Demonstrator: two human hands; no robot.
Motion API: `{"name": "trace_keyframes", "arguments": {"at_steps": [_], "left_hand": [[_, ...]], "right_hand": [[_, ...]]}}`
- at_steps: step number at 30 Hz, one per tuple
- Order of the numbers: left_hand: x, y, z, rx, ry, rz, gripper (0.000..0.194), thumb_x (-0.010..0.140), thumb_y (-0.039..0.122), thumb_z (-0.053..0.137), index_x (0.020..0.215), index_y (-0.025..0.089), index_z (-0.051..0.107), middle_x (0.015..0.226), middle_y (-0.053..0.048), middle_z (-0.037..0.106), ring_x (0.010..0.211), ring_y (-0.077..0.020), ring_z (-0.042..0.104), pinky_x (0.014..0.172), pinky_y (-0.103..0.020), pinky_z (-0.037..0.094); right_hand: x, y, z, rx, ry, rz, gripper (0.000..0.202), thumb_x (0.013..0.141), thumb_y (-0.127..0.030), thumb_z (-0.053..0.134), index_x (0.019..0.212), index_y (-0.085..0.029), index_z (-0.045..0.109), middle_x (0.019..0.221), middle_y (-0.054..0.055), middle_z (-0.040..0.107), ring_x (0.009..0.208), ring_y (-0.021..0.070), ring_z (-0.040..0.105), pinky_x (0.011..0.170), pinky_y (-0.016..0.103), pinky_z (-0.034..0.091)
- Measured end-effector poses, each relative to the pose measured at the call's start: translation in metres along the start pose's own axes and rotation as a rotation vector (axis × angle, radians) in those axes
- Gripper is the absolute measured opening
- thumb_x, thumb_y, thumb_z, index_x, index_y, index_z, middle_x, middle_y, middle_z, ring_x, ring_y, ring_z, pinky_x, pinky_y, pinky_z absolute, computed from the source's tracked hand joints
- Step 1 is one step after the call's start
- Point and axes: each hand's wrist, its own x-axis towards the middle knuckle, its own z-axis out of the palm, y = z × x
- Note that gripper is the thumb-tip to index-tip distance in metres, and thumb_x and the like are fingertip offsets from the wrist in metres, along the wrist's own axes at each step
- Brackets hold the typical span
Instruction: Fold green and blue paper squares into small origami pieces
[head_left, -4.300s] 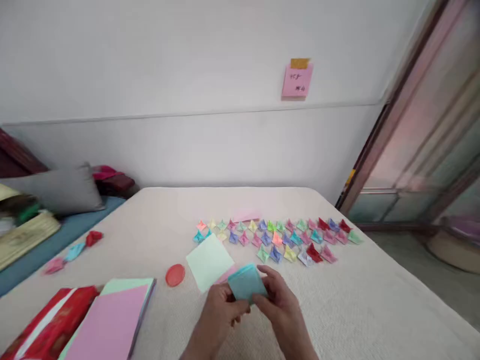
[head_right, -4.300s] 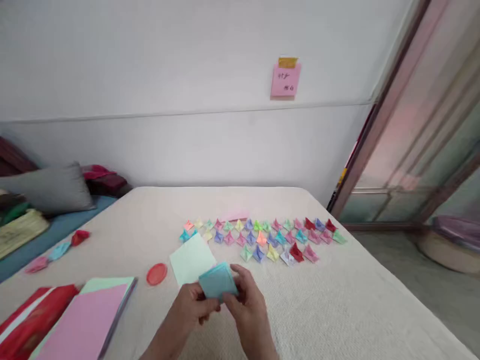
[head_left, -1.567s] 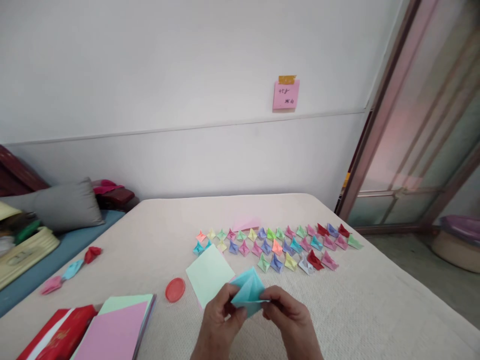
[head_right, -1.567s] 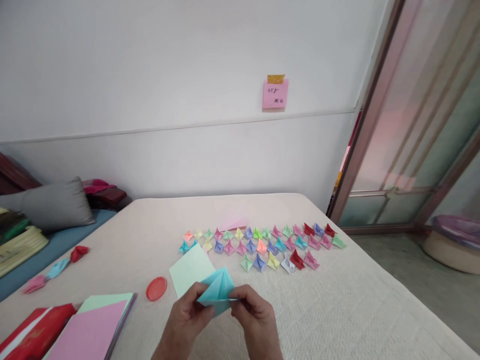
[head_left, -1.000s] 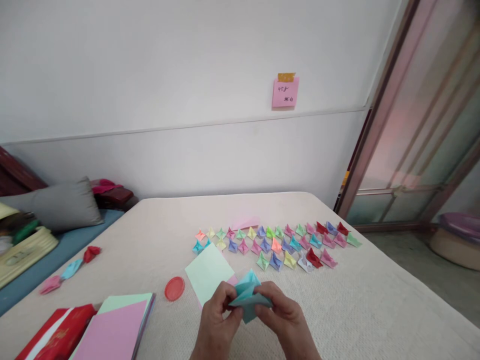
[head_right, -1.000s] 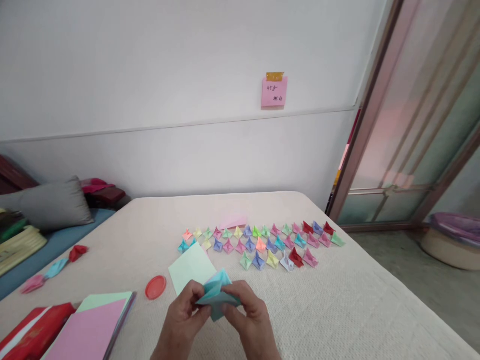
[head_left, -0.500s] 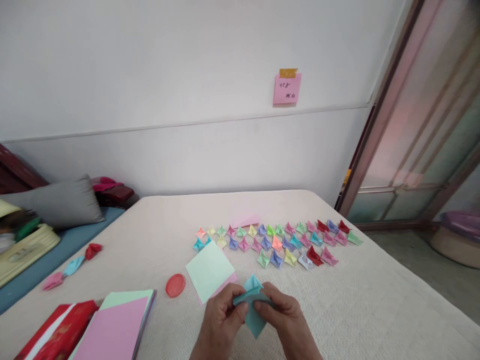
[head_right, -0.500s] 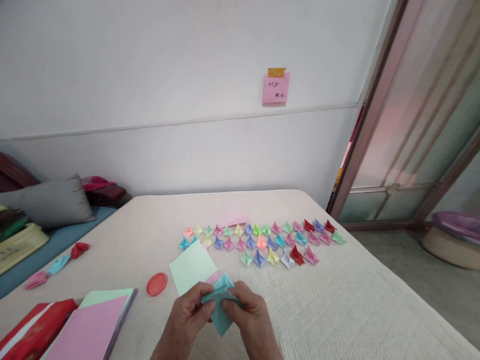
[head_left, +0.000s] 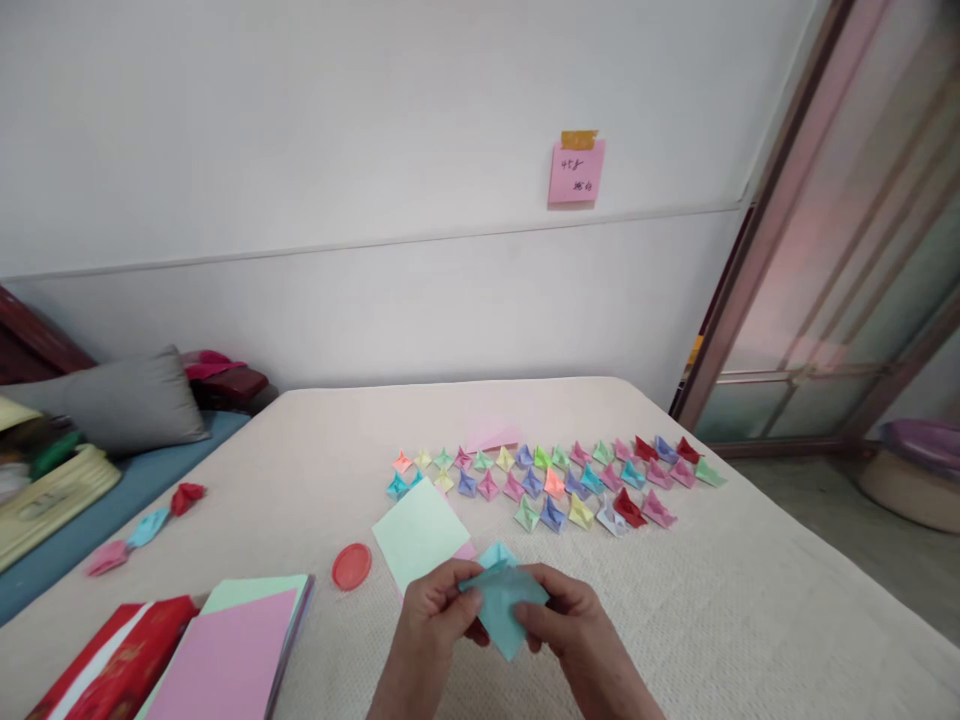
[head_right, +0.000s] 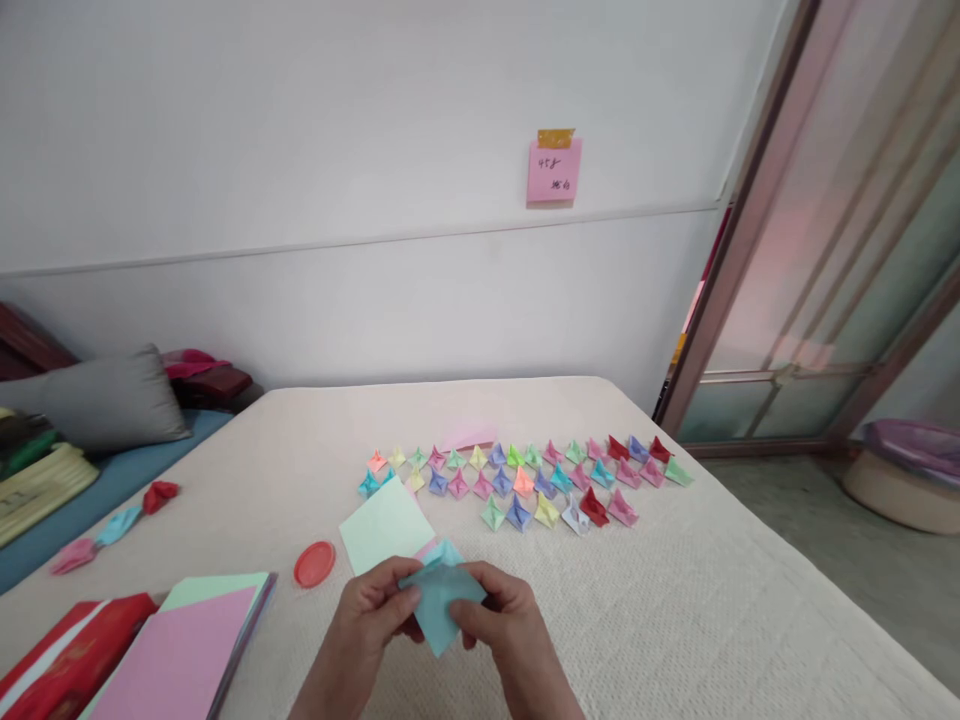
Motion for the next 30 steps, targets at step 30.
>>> {"name": "trace_keyframes", "arguments": {"at_steps": [30], "left_hand": [[-0.0092, 0.0052, -0.0022, 0.165, -0.048, 0.053, 0.025, 0.077, 0.011, 0.048, 0.073, 0.017, 0.072, 0.064, -0.001, 0.068, 0.066, -0.0167, 0.063, 0.066, -0.026, 0.047]], "right_hand": [[-0.0030, 0.0050, -0.0036, 0.096, 0.003, -0.092, 0.018, 0.069, -0.010, 0.055, 0.065, -0.018, 0.071, 0.063, -0.002, 0.052, 0.058, 0.0118, 0.050, 0.057, 0.027, 0.036]]}}
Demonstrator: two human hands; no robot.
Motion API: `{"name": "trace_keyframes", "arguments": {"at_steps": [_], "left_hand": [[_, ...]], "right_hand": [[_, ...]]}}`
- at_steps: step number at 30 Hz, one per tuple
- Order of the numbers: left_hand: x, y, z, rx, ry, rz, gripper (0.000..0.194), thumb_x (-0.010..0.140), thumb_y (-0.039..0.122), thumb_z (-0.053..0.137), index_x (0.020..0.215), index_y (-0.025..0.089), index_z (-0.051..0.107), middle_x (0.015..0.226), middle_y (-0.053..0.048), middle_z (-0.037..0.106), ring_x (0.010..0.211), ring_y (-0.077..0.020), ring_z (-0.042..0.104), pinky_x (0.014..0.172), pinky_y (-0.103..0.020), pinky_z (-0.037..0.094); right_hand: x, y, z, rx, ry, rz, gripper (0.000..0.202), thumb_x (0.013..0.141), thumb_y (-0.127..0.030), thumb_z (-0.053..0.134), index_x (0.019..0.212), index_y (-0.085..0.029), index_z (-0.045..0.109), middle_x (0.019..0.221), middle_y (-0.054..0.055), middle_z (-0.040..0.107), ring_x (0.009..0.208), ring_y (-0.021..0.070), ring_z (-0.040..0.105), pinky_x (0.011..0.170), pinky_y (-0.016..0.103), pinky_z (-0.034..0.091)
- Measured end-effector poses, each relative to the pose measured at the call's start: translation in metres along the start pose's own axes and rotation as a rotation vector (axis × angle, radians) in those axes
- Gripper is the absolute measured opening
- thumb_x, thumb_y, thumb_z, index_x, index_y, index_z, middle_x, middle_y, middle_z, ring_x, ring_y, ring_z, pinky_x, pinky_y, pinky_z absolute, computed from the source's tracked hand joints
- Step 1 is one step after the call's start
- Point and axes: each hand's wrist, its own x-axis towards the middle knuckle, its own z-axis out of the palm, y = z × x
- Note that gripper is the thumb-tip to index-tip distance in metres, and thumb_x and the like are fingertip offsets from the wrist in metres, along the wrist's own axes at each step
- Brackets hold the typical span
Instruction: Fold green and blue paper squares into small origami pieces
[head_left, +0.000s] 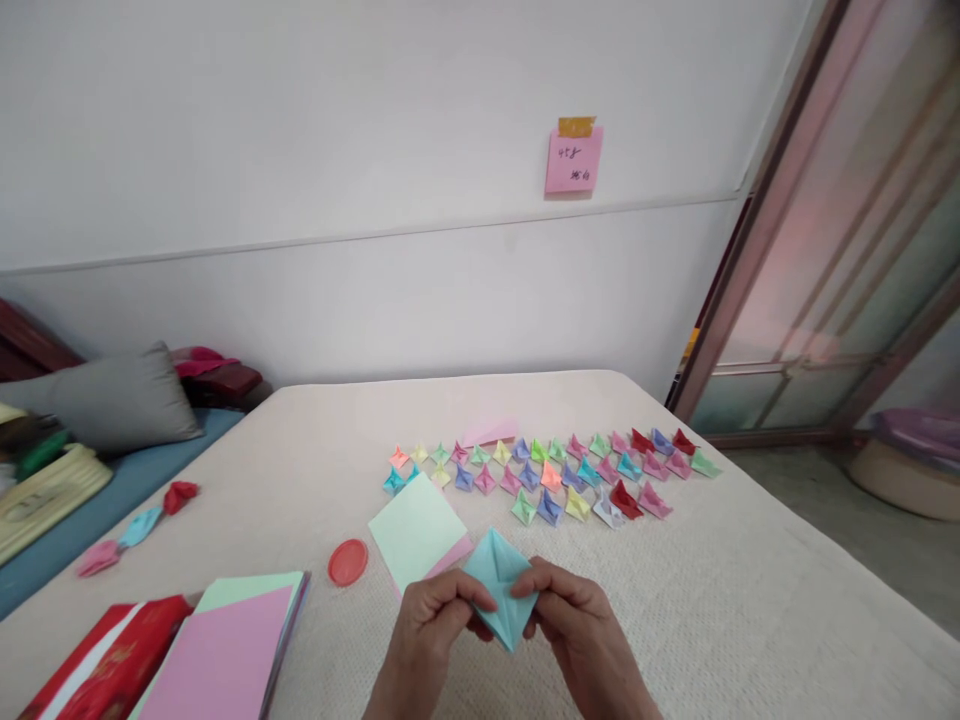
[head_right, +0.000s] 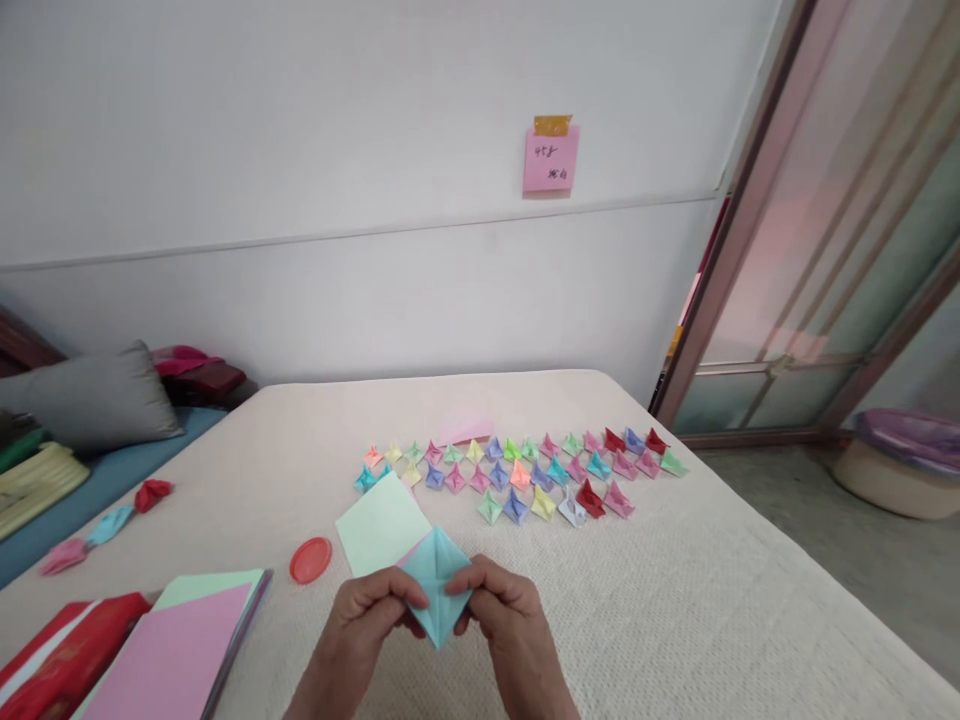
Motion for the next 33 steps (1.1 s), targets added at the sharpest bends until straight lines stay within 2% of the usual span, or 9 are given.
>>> {"name": "trace_keyframes", "arguments": {"at_steps": [5, 9, 12, 18, 21, 24, 26, 30, 33], "left_hand": [[-0.001, 0.004, 0.002, -0.073, -0.042, -0.011, 0.018, 0.070, 0.013, 0.053, 0.075, 0.015, 0.070, 0.064, -0.002, 0.068, 0.065, -0.0166, 0.061, 0.064, -0.026, 0.045], [0.002, -0.002, 0.006, -0.099, 0.013, -0.033, 0.004, 0.066, 0.017, 0.064, 0.068, 0.015, 0.066, 0.056, 0.001, 0.062, 0.053, -0.0110, 0.049, 0.052, -0.021, 0.034], [0.006, -0.011, 0.010, -0.106, 0.065, -0.031, 0.011, 0.062, 0.020, 0.071, 0.063, 0.015, 0.060, 0.050, 0.004, 0.053, 0.047, -0.0077, 0.037, 0.047, -0.020, 0.024], [0.010, -0.021, 0.015, -0.128, 0.103, 0.000, 0.020, 0.059, 0.021, 0.071, 0.061, 0.018, 0.052, 0.048, 0.008, 0.044, 0.047, -0.0077, 0.033, 0.046, -0.020, 0.023], [0.011, -0.020, 0.016, -0.106, 0.147, 0.016, 0.019, 0.060, 0.018, 0.068, 0.060, 0.018, 0.049, 0.049, 0.008, 0.042, 0.048, -0.0079, 0.033, 0.047, -0.020, 0.024], [0.010, -0.019, 0.016, -0.069, 0.180, 0.040, 0.018, 0.061, 0.015, 0.066, 0.059, 0.018, 0.049, 0.049, 0.008, 0.040, 0.049, -0.0080, 0.033, 0.047, -0.020, 0.024], [0.009, -0.019, 0.016, -0.037, 0.180, 0.055, 0.017, 0.063, 0.015, 0.065, 0.060, 0.018, 0.049, 0.050, 0.007, 0.041, 0.050, -0.0084, 0.034, 0.048, -0.020, 0.024], [0.006, -0.018, 0.019, 0.029, 0.168, 0.087, 0.015, 0.068, 0.017, 0.065, 0.061, 0.018, 0.051, 0.053, 0.006, 0.044, 0.052, -0.0097, 0.037, 0.050, -0.021, 0.028], [0.004, -0.014, 0.020, 0.084, 0.164, 0.114, 0.016, 0.069, 0.017, 0.065, 0.061, 0.018, 0.051, 0.055, 0.005, 0.044, 0.054, -0.0104, 0.039, 0.052, -0.021, 0.029]], "right_hand": [[0.000, -0.002, 0.002, -0.013, 0.002, 0.010, 0.019, 0.068, -0.009, 0.053, 0.065, -0.018, 0.070, 0.060, -0.003, 0.052, 0.058, 0.0121, 0.050, 0.059, 0.027, 0.037], [0.000, -0.001, 0.001, -0.055, -0.003, -0.002, 0.019, 0.070, -0.011, 0.053, 0.065, -0.018, 0.070, 0.062, -0.002, 0.052, 0.059, 0.0128, 0.050, 0.059, 0.027, 0.037], [0.000, -0.001, 0.000, -0.093, 0.002, -0.030, 0.018, 0.072, -0.012, 0.054, 0.066, -0.019, 0.070, 0.063, -0.002, 0.051, 0.059, 0.0131, 0.050, 0.060, 0.028, 0.037], [0.001, -0.002, 0.001, -0.171, 0.022, -0.068, 0.018, 0.071, -0.014, 0.055, 0.065, -0.020, 0.071, 0.062, -0.002, 0.053, 0.059, 0.0144, 0.052, 0.060, 0.029, 0.039], [0.001, -0.002, 0.003, -0.127, 0.104, -0.071, 0.024, 0.068, -0.012, 0.058, 0.084, -0.022, 0.072, 0.069, -0.001, 0.062, 0.064, 0.0164, 0.054, 0.063, 0.030, 0.040], [0.005, 0.002, 0.003, 0.028, 0.144, -0.045, 0.051, 0.058, -0.010, 0.062, 0.107, -0.025, 0.063, 0.080, 0.001, 0.067, 0.071, 0.0196, 0.057, 0.064, 0.031, 0.041], [0.008, 0.007, 0.004, 0.109, 0.123, -0.001, 0.050, 0.054, -0.012, 0.066, 0.103, -0.022, 0.062, 0.077, 0.002, 0.067, 0.069, 0.0201, 0.057, 0.062, 0.031, 0.040], [0.008, 0.012, 0.013, 0.198, 0.092, 0.116, 0.030, 0.053, -0.023, 0.076, 0.079, -0.017, 0.064, 0.065, 0.001, 0.062, 0.061, 0.0165, 0.052, 0.057, 0.027, 0.038], [0.005, 0.009, 0.020, 0.240, 0.121, 0.136, 0.020, 0.054, -0.021, 0.078, 0.067, -0.015, 0.063, 0.060, -0.001, 0.057, 0.060, 0.0141, 0.049, 0.058, 0.026, 0.038]]}}
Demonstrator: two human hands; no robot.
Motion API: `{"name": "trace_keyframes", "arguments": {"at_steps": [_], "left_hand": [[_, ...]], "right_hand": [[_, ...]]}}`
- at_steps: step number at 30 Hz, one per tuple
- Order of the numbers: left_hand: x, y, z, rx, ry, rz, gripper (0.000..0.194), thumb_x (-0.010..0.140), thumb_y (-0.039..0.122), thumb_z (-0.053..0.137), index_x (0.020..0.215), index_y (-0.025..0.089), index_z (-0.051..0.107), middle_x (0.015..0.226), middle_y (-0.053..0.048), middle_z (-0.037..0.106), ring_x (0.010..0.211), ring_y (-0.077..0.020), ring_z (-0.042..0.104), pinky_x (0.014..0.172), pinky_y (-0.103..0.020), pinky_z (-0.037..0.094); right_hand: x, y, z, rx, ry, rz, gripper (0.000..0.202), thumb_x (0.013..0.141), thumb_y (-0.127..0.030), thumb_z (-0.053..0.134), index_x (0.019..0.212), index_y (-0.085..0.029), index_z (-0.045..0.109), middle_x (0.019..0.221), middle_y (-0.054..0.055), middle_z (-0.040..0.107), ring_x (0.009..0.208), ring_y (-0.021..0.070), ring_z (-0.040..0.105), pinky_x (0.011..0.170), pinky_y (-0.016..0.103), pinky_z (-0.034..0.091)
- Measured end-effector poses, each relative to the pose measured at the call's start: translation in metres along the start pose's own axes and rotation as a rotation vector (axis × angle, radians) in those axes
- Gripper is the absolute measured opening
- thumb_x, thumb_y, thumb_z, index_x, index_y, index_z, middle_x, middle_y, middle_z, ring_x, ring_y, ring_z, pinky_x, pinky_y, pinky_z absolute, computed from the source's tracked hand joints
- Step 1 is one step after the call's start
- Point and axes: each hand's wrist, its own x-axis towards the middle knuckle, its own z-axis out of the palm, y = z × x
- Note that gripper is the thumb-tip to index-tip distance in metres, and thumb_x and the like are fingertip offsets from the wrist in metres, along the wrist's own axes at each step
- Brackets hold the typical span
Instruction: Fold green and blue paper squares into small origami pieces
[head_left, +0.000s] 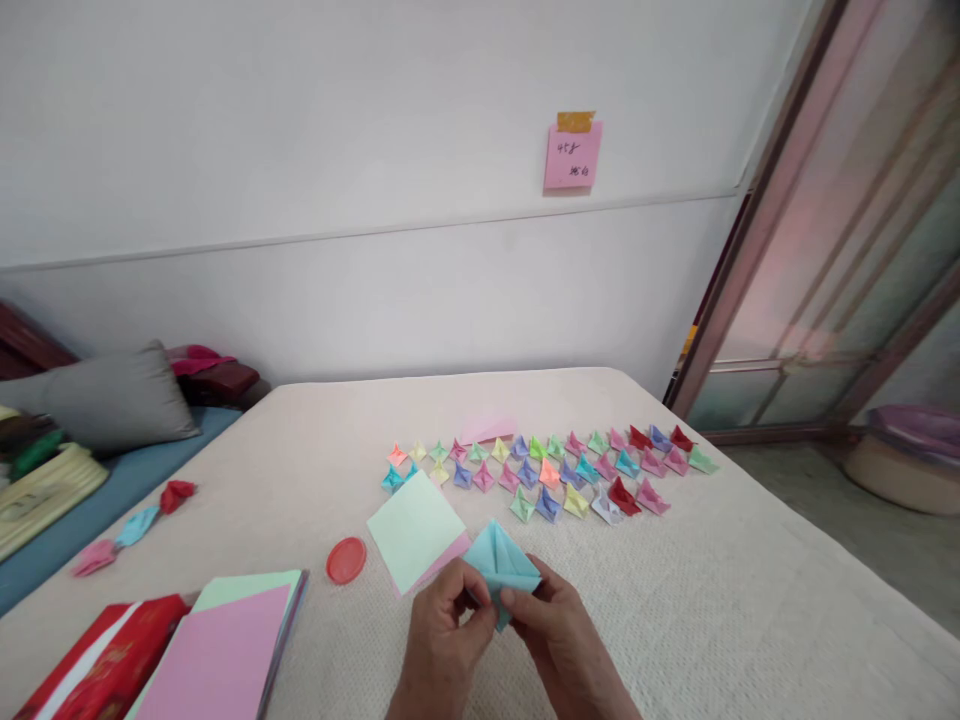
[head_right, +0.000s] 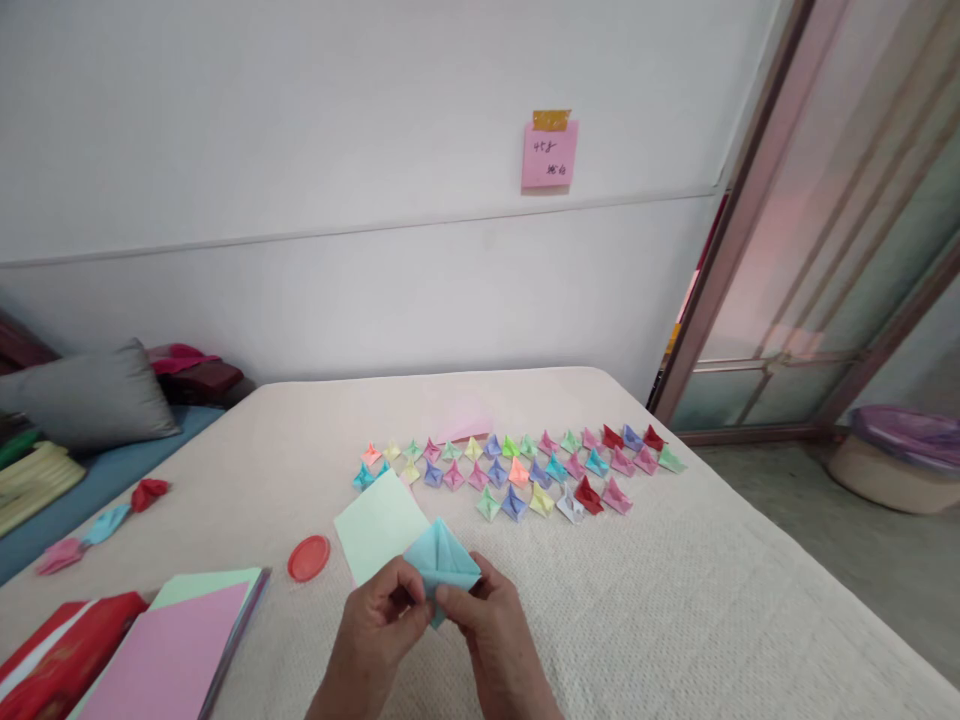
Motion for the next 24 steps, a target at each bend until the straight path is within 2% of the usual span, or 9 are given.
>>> {"name": "trace_keyframes", "arguments": {"at_steps": [3, 9, 15, 20, 24], "left_hand": [[0.000, 0.002, 0.001, 0.047, -0.025, 0.004, 0.015, 0.070, 0.014, 0.063, 0.061, 0.018, 0.052, 0.056, 0.005, 0.045, 0.055, -0.0103, 0.039, 0.053, -0.021, 0.030], [0.001, -0.001, 0.003, 0.018, 0.030, -0.013, 0.017, 0.066, 0.019, 0.066, 0.058, 0.019, 0.051, 0.054, 0.006, 0.041, 0.053, -0.0098, 0.036, 0.051, -0.021, 0.028], [0.002, 0.001, 0.001, -0.035, 0.005, -0.078, 0.016, 0.067, 0.019, 0.066, 0.061, 0.019, 0.051, 0.053, 0.007, 0.040, 0.052, -0.0100, 0.035, 0.050, -0.020, 0.027], [0.004, -0.001, 0.001, -0.078, 0.023, -0.074, 0.017, 0.064, 0.020, 0.067, 0.060, 0.019, 0.050, 0.051, 0.007, 0.039, 0.050, -0.0095, 0.034, 0.048, -0.020, 0.026], [0.004, -0.005, 0.000, -0.083, 0.014, -0.071, 0.016, 0.066, 0.018, 0.066, 0.062, 0.019, 0.050, 0.052, 0.007, 0.041, 0.051, -0.0096, 0.036, 0.050, -0.020, 0.027]], "right_hand": [[-0.003, -0.003, 0.002, 0.006, 0.039, -0.023, 0.015, 0.060, -0.019, 0.076, 0.060, -0.015, 0.062, 0.055, -0.003, 0.052, 0.056, 0.0117, 0.044, 0.057, 0.025, 0.037], [-0.002, -0.002, -0.006, -0.016, 0.076, -0.057, 0.016, 0.064, -0.023, 0.076, 0.058, -0.016, 0.063, 0.055, -0.004, 0.050, 0.056, 0.0115, 0.042, 0.058, 0.025, 0.036], [-0.001, 0.000, -0.010, -0.057, 0.048, -0.094, 0.022, 0.075, -0.031, 0.070, 0.060, -0.015, 0.064, 0.057, -0.002, 0.050, 0.060, 0.0133, 0.044, 0.061, 0.027, 0.038], [0.000, 0.001, -0.011, 0.059, 0.080, -0.092, 0.026, 0.078, -0.035, 0.066, 0.060, -0.017, 0.062, 0.058, -0.002, 0.053, 0.060, 0.0144, 0.047, 0.061, 0.028, 0.040], [0.000, 0.001, -0.008, 0.131, -0.016, -0.049, 0.019, 0.077, -0.033, 0.068, 0.069, -0.017, 0.067, 0.065, 0.001, 0.061, 0.063, 0.0155, 0.052, 0.064, 0.029, 0.042]]}}
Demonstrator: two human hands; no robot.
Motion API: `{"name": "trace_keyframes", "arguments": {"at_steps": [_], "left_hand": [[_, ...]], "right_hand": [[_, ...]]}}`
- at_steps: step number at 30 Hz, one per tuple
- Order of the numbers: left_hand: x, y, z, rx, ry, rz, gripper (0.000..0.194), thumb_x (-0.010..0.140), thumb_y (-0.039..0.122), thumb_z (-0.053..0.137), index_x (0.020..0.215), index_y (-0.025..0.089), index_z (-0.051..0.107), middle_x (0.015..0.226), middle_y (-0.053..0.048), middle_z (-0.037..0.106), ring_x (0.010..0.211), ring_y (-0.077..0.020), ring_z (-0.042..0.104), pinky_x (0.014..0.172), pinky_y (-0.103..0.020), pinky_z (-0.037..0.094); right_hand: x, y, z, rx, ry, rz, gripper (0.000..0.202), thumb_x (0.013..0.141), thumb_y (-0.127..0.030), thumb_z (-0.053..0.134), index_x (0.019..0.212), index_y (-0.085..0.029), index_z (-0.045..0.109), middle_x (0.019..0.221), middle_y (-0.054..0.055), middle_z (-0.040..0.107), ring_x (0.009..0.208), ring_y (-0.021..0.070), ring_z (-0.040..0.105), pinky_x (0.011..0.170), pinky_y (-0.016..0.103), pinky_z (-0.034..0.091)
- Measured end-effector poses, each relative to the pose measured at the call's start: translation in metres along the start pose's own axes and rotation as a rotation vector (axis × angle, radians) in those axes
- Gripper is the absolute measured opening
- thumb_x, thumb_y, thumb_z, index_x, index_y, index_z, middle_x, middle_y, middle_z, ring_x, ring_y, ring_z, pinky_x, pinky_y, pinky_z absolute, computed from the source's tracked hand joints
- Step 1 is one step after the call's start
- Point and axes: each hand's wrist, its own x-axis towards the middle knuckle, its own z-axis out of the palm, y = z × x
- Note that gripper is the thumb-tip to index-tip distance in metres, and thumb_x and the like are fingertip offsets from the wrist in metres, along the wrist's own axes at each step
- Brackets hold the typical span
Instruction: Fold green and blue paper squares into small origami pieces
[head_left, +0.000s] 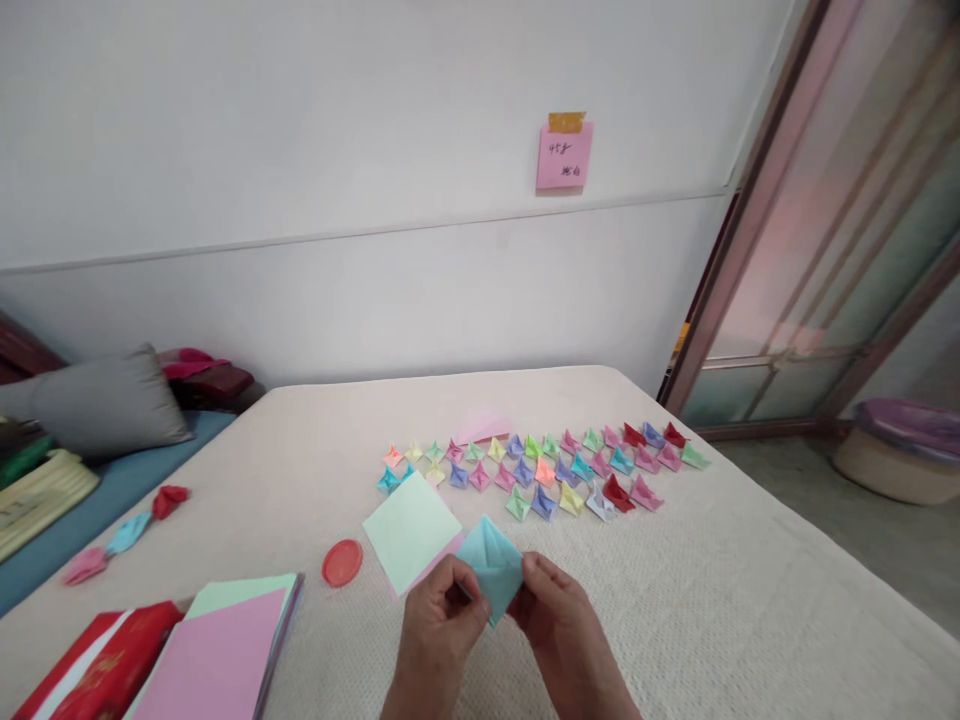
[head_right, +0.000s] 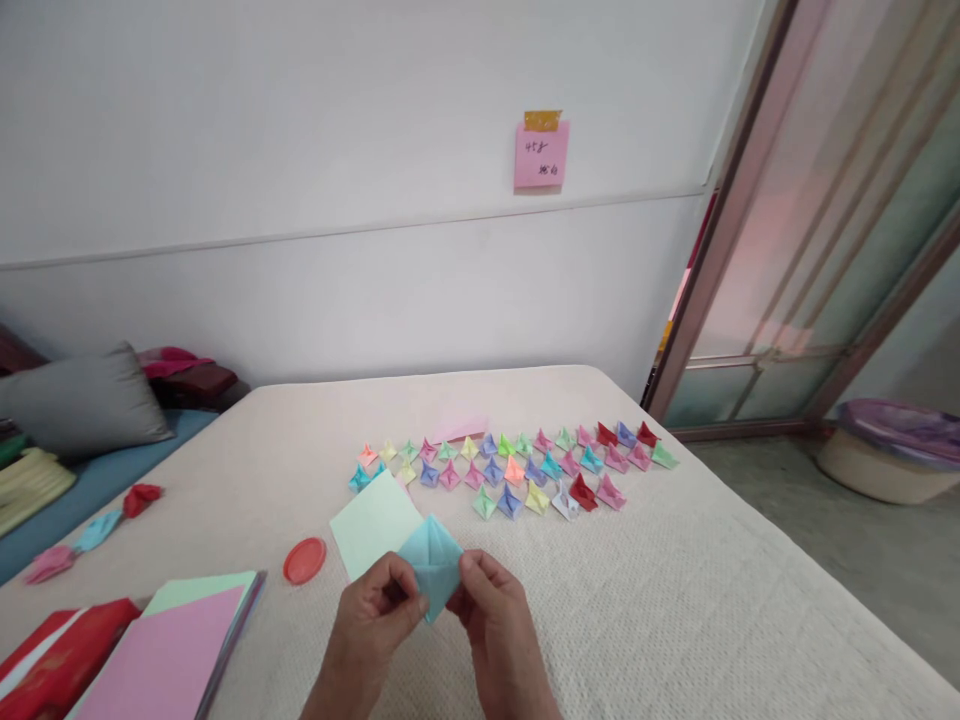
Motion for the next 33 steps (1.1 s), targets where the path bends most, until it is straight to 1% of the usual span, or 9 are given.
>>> {"name": "trace_keyframes", "arguments": {"at_steps": [3, 7, 10, 15, 20, 27, 30, 32, 33], "left_hand": [[-0.001, -0.003, 0.000, 0.032, -0.003, 0.028, 0.016, 0.068, 0.016, 0.064, 0.062, 0.019, 0.050, 0.052, 0.007, 0.039, 0.052, -0.0097, 0.035, 0.050, -0.020, 0.026], [-0.003, -0.001, 0.002, 0.093, -0.025, 0.068, 0.016, 0.069, 0.012, 0.062, 0.062, 0.018, 0.050, 0.055, 0.006, 0.042, 0.054, -0.0100, 0.038, 0.052, -0.020, 0.028], [-0.003, 0.003, 0.002, 0.115, -0.072, 0.076, 0.015, 0.072, 0.010, 0.060, 0.064, 0.018, 0.051, 0.058, 0.005, 0.044, 0.057, -0.0106, 0.040, 0.055, -0.021, 0.031], [-0.003, 0.004, 0.002, 0.141, -0.068, 0.082, 0.017, 0.072, 0.007, 0.058, 0.062, 0.018, 0.049, 0.059, 0.006, 0.042, 0.057, -0.0102, 0.038, 0.054, -0.021, 0.030], [-0.004, 0.005, 0.004, 0.159, -0.078, 0.092, 0.018, 0.072, 0.007, 0.058, 0.061, 0.018, 0.048, 0.058, 0.006, 0.041, 0.056, -0.0098, 0.037, 0.053, -0.021, 0.028], [-0.006, 0.002, 0.005, 0.109, -0.072, 0.073, 0.019, 0.071, 0.007, 0.059, 0.061, 0.018, 0.048, 0.057, 0.006, 0.041, 0.056, -0.0092, 0.036, 0.052, -0.020, 0.028], [-0.007, -0.001, 0.008, -0.048, -0.033, 0.032, 0.015, 0.070, 0.013, 0.065, 0.077, 0.019, 0.053, 0.062, 0.006, 0.049, 0.058, -0.0103, 0.044, 0.055, -0.020, 0.034], [-0.005, 0.000, 0.009, -0.205, -0.001, -0.002, 0.035, 0.068, 0.018, 0.071, 0.096, 0.022, 0.051, 0.076, 0.003, 0.059, 0.065, -0.0130, 0.052, 0.060, -0.023, 0.041], [-0.003, 0.001, 0.010, -0.268, 0.008, -0.019, 0.042, 0.066, 0.020, 0.073, 0.101, 0.023, 0.050, 0.082, 0.001, 0.061, 0.068, -0.0140, 0.054, 0.063, -0.024, 0.043]], "right_hand": [[-0.002, 0.001, 0.005, -0.019, -0.065, 0.063, 0.011, 0.067, -0.024, 0.075, 0.073, -0.016, 0.071, 0.068, 0.001, 0.065, 0.065, 0.0151, 0.054, 0.066, 0.028, 0.042], [-0.004, 0.002, 0.011, -0.097, 0.028, 0.040, 0.010, 0.059, -0.020, 0.078, 0.064, -0.015, 0.070, 0.059, -0.001, 0.062, 0.059, 0.0132, 0.049, 0.061, 0.026, 0.039], [-0.005, 0.002, 0.011, -0.153, 0.078, 0.015, 0.011, 0.058, -0.021, 0.077, 0.059, -0.014, 0.068, 0.055, -0.002, 0.060, 0.056, 0.0125, 0.046, 0.060, 0.026, 0.037], [-0.005, 0.003, 0.011, -0.196, 0.085, 0.002, 0.011, 0.061, -0.022, 0.074, 0.059, -0.015, 0.066, 0.055, -0.002, 0.057, 0.057, 0.0127, 0.043, 0.059, 0.027, 0.035], [-0.003, 0.006, 0.011, -0.163, 0.105, -0.017, 0.014, 0.062, -0.018, 0.071, 0.053, -0.016, 0.060, 0.052, -0.005, 0.049, 0.055, 0.0116, 0.038, 0.056, 0.026, 0.033], [-0.002, 0.014, 0.005, -0.186, 0.105, -0.060, 0.014, 0.065, -0.021, 0.071, 0.055, -0.016, 0.062, 0.054, -0.004, 0.052, 0.057, 0.0127, 0.040, 0.059, 0.027, 0.036], [-0.002, 0.013, 0.005, -0.176, 0.116, -0.045, 0.008, 0.064, -0.022, 0.072, 0.062, -0.015, 0.067, 0.058, -0.001, 0.058, 0.062, 0.0152, 0.046, 0.065, 0.029, 0.038], [-0.003, 0.011, 0.007, -0.182, 0.110, -0.038, 0.008, 0.065, -0.023, 0.072, 0.068, -0.015, 0.071, 0.063, 0.001, 0.063, 0.067, 0.0175, 0.050, 0.069, 0.031, 0.040], [-0.003, 0.010, 0.008, -0.191, 0.108, -0.039, 0.009, 0.066, -0.023, 0.072, 0.070, -0.015, 0.072, 0.063, 0.001, 0.063, 0.068, 0.0179, 0.050, 0.070, 0.031, 0.040]]}}
